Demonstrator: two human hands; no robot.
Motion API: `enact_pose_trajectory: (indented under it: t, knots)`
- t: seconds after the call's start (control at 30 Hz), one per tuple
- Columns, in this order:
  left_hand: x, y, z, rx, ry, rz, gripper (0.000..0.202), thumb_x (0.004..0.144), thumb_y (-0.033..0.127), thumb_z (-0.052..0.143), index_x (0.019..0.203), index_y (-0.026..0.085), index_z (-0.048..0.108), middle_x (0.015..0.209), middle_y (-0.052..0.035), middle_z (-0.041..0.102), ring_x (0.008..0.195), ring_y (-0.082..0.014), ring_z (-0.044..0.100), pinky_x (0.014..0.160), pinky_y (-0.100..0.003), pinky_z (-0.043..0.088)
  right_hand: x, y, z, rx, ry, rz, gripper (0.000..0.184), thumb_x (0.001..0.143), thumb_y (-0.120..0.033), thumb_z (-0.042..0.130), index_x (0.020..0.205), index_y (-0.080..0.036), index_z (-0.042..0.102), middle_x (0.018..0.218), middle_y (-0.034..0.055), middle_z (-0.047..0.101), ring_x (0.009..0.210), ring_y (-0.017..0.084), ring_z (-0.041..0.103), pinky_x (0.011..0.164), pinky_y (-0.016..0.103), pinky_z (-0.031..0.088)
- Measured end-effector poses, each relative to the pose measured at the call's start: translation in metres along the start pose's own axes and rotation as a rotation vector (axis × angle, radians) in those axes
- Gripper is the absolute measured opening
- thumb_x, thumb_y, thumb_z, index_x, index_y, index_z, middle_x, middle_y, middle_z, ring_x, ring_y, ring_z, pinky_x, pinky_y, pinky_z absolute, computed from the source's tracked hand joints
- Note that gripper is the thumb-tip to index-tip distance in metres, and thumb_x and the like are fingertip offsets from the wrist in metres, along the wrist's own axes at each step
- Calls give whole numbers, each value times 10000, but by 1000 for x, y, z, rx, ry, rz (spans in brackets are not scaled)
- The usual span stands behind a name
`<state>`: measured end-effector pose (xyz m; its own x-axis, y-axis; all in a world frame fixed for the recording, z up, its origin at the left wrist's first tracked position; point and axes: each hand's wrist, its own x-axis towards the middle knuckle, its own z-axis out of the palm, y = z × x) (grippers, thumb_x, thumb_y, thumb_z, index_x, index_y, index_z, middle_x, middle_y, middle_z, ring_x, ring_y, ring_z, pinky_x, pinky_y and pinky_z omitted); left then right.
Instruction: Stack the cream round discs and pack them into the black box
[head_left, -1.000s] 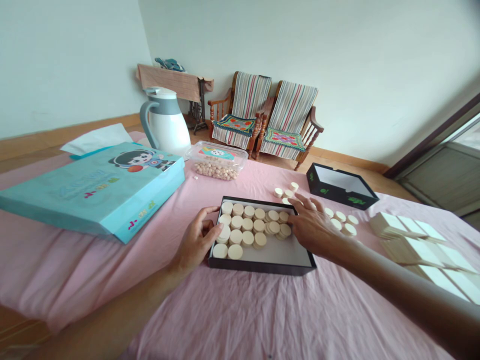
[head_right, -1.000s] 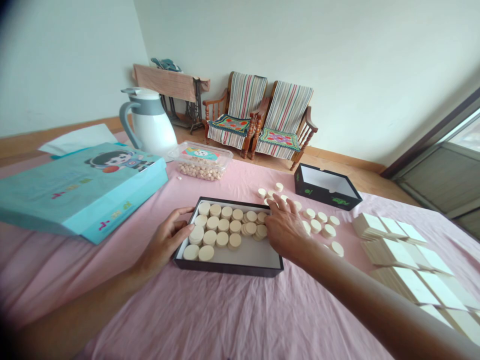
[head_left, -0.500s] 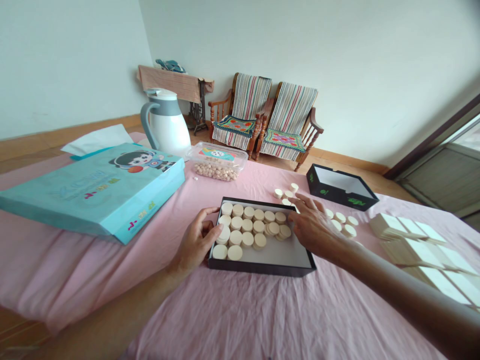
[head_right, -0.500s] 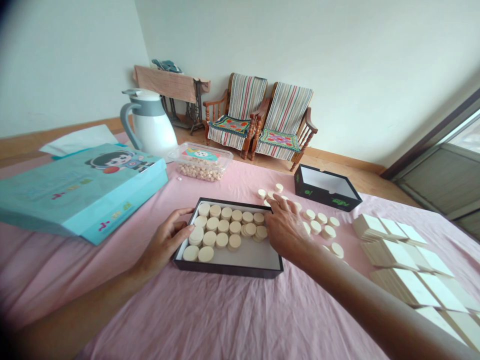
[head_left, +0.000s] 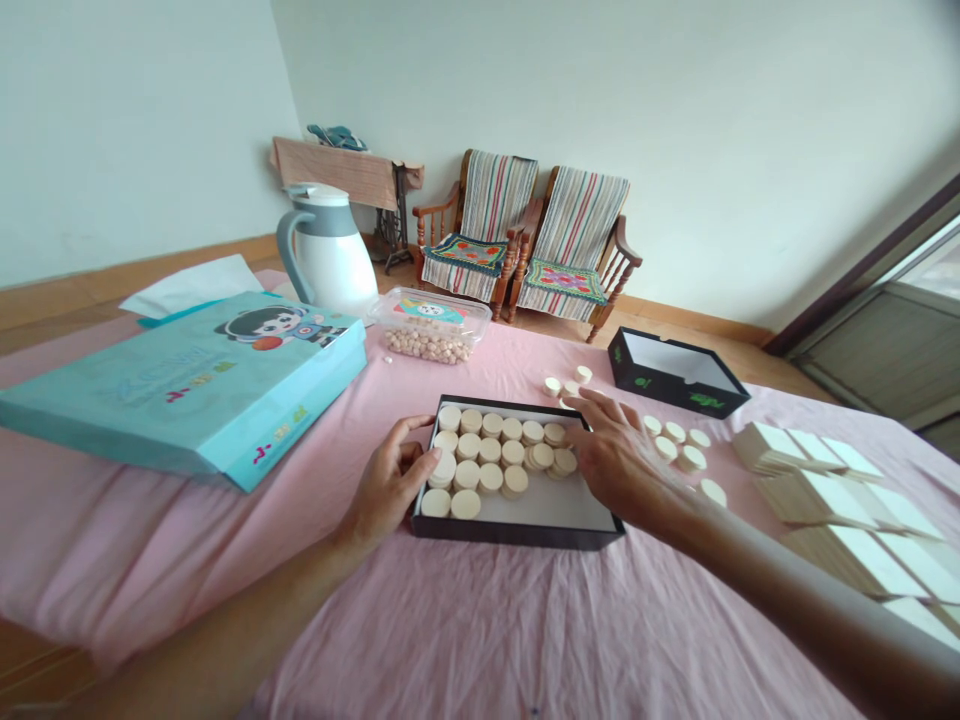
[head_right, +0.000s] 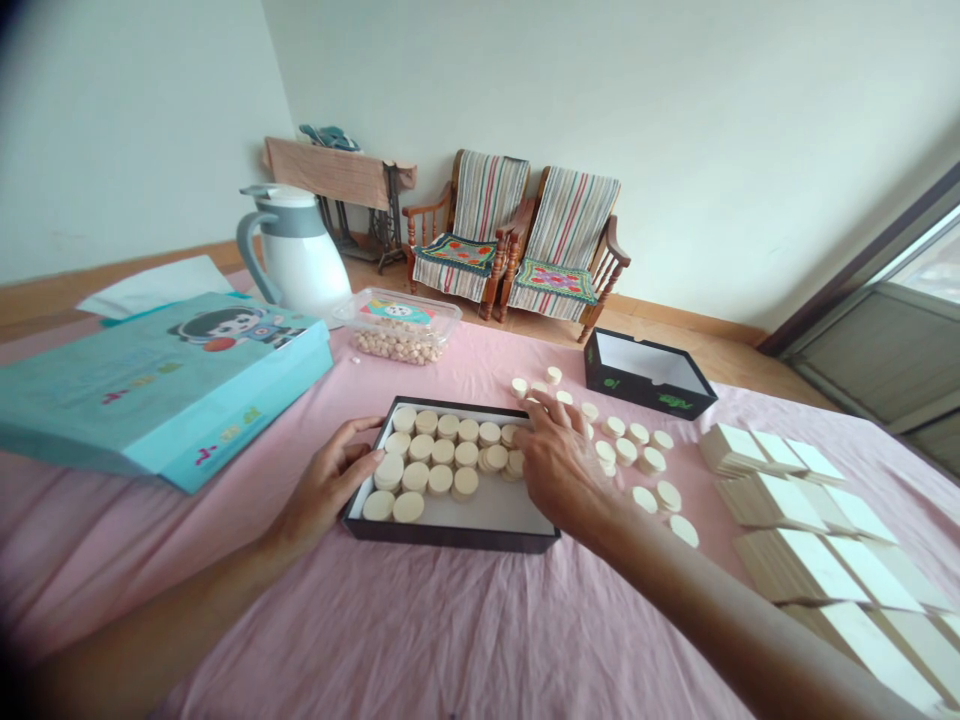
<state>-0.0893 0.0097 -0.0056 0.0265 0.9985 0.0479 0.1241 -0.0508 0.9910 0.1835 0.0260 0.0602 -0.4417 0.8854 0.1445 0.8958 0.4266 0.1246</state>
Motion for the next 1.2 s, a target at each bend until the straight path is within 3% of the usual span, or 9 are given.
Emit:
enact_pose_trajectory:
  t: [0.13,0.3,0.47,0.8,1.2]
  knots:
    - [-1,1,0,9,0,2,510,801,421,585,1221,168,446,620,41,575,550,-139,562,487,-205,385,-6,-6,1,111,-33,-50,277,790,-107,474,771,-217,728,1344,68,530,1310,288,303,1018,459,253]
    - [-1,2,0,4,-4,-3,510,798,424,590,1216,170,448,616,43,566,548,-134,550,483,-200,377,-7,-7,-4,73,18,-22,271,809,-108,447,818,-195,704,1271,87,580,1253,263,374,979,417,299]
    - [0,0,0,6,-4,-5,519,799,424,590,1228,169,449,609,47,559,529,-128,534,477,-198,367,-5,-5,-8,-96,-102,12,191,735,-229,571,821,-127,708,1412,179,440,1334,345,273,1027,478,261]
    - [-1,2,1,9,-4,-8,505,800,423,588,1216,175,444,611,48,553,542,-125,531,484,-194,373,6,-8,-1,-114,-249,61,228,703,-171,593,877,-103,724,1500,163,323,1421,335,112,1136,507,98]
    - [0,1,0,4,1,-2,516,792,414,593,1226,171,452,607,43,563,541,-134,549,476,-197,376,13,-10,5,-113,-249,70,188,704,-141,594,834,-131,730,1497,158,330,1419,337,130,1130,535,99]
